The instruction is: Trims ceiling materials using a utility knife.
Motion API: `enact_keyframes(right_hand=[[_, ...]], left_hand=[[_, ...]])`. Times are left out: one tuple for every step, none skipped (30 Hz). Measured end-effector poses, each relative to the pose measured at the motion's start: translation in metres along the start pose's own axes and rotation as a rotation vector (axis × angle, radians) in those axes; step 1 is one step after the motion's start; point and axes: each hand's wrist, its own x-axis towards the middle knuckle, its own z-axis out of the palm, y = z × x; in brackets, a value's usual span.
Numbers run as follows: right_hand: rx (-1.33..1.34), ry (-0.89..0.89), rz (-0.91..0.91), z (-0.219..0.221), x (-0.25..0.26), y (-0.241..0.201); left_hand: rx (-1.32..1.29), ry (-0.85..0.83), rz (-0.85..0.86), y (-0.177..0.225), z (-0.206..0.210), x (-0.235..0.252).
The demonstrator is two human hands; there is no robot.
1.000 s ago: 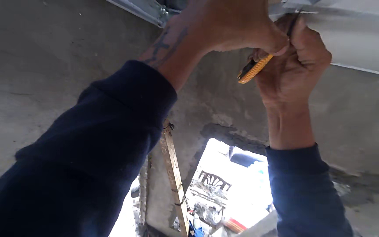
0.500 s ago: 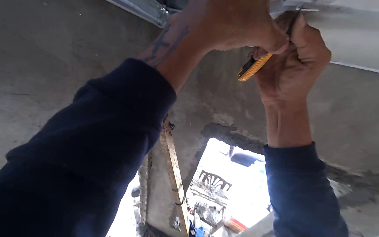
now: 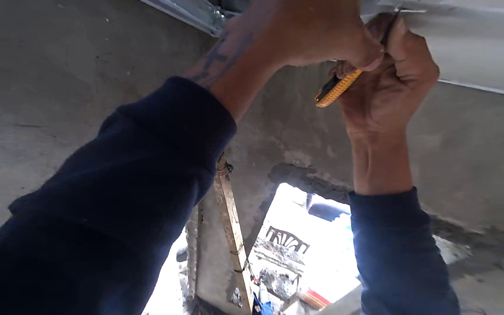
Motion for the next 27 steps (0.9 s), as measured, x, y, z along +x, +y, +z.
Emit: enact_keyframes(right_hand=[[0.004, 0.000, 0.018, 0.002, -0.002, -0.002], [0.019, -0.012, 0.021, 0.002, -0.002, -0.002], [0.048, -0.032, 0.009, -0.003, 0.000, 0.001], [0.067, -0.040, -0.040, -0.014, 0.011, 0.010], [0.142, -0.055, -0.109, -0.030, 0.028, 0.023], [0.173, -0.078, -0.150, -0.039, 0.038, 0.032], [0.179, -0.092, -0.167, -0.043, 0.043, 0.035], [0.177, -0.092, -0.169, -0.044, 0.044, 0.036], [0.176, -0.086, -0.170, -0.043, 0.044, 0.036], [0.177, -0.087, -0.170, -0.043, 0.044, 0.036], [0.182, -0.092, -0.170, -0.043, 0.045, 0.036], [0.188, -0.097, -0.169, -0.044, 0.045, 0.037], [0.192, -0.100, -0.169, -0.044, 0.045, 0.037], [0.196, -0.102, -0.171, -0.045, 0.046, 0.037], [0.190, -0.106, -0.175, -0.046, 0.046, 0.038], [0.183, -0.110, -0.176, -0.047, 0.046, 0.038], [0.182, -0.104, -0.170, -0.045, 0.045, 0.037], [0.178, -0.084, -0.147, -0.040, 0.041, 0.033], [0.152, -0.048, -0.097, -0.030, 0.031, 0.024], [0.074, -0.013, -0.015, -0.013, 0.016, 0.009], [0.038, 0.020, 0.039, -0.002, 0.006, 0.000], [0.026, 0.031, 0.061, 0.002, 0.002, -0.005], [0.018, 0.026, 0.070, 0.003, 0.001, -0.006], [0.026, 0.032, 0.073, 0.004, 0.001, -0.006], [0.043, 0.049, 0.074, 0.005, 0.002, -0.006], [0.050, 0.059, 0.078, 0.007, 0.003, -0.007], [0.054, 0.062, 0.089, 0.008, 0.004, -0.008]], left_hand=[[-0.003, -0.006, 0.003, 0.000, 0.000, 0.000], [-0.006, -0.005, 0.008, 0.000, 0.000, 0.000], [-0.012, -0.006, 0.016, -0.001, 0.000, 0.001], [-0.018, -0.007, 0.020, -0.002, 0.001, 0.002], [-0.024, -0.008, 0.008, -0.001, 0.001, 0.002], [-0.032, -0.012, -0.015, 0.001, 0.000, 0.000], [-0.044, -0.016, -0.032, 0.003, 0.000, -0.001], [-0.064, -0.009, -0.040, 0.005, 0.001, -0.003], [-0.095, -0.011, -0.045, 0.005, 0.002, -0.003], [-0.109, -0.021, -0.041, 0.004, 0.002, -0.003], [-0.117, -0.031, -0.033, 0.003, 0.002, -0.002], [-0.111, -0.030, -0.028, 0.002, 0.002, -0.001], [-0.102, -0.036, -0.020, 0.001, 0.002, 0.000], [-0.094, -0.045, -0.016, 0.000, 0.002, 0.001], [-0.101, -0.049, -0.015, 0.001, 0.003, 0.001], [-0.118, -0.058, -0.025, 0.003, 0.003, 0.000], [-0.135, -0.055, -0.047, 0.005, 0.003, -0.001], [-0.147, -0.059, -0.067, 0.007, 0.003, -0.002], [-0.139, -0.060, -0.078, 0.009, 0.003, -0.003], [-0.121, -0.060, -0.087, 0.009, 0.002, -0.003], [-0.110, -0.057, -0.088, 0.009, 0.002, -0.003], [-0.115, -0.055, -0.082, 0.008, 0.002, -0.003], [-0.134, -0.057, -0.070, 0.007, 0.002, -0.002], [-0.146, -0.056, -0.062, 0.007, 0.002, -0.003], [-0.148, -0.056, -0.065, 0.008, 0.002, -0.003], [-0.145, -0.056, -0.075, 0.009, 0.001, -0.003], [-0.130, -0.056, -0.080, 0.010, 0.001, -0.004]])
